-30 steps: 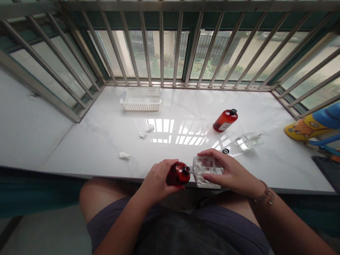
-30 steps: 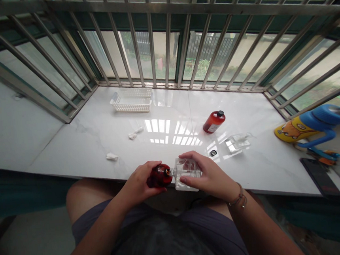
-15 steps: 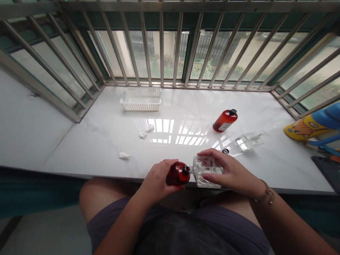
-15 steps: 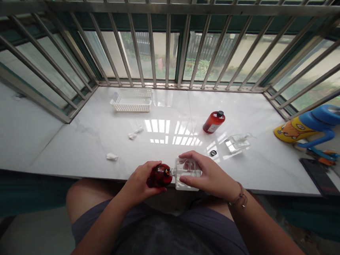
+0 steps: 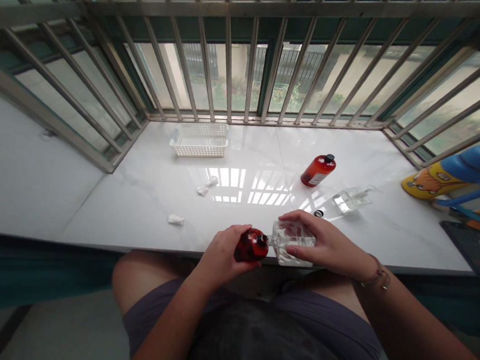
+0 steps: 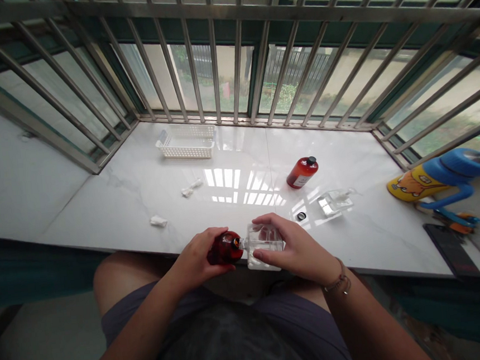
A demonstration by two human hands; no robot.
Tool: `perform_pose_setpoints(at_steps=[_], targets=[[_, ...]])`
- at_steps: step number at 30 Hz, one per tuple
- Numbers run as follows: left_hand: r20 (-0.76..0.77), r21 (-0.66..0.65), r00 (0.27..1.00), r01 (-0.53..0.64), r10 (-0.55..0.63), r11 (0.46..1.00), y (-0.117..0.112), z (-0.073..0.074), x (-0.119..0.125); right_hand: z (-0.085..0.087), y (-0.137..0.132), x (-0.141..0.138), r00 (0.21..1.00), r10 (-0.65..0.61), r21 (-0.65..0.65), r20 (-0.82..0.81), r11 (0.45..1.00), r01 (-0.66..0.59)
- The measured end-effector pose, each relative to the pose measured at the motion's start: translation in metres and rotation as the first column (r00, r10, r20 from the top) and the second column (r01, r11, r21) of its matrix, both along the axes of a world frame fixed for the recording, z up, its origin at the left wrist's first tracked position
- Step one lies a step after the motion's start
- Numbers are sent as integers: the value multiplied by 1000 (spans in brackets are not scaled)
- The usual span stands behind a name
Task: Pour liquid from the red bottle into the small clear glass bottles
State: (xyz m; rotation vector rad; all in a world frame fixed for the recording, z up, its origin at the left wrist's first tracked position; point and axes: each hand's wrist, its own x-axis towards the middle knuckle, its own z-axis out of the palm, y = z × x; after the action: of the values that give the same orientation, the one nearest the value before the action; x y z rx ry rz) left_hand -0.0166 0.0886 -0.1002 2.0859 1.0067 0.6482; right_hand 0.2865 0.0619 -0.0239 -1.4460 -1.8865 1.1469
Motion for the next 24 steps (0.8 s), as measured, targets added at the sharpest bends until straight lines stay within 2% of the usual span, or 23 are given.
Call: perform_pose_setpoints(at_steps=[24], targets=[[7,7,1000,-2,2,1000,0,-2,0,5,1,-3,998,-3,32,57,999,1]])
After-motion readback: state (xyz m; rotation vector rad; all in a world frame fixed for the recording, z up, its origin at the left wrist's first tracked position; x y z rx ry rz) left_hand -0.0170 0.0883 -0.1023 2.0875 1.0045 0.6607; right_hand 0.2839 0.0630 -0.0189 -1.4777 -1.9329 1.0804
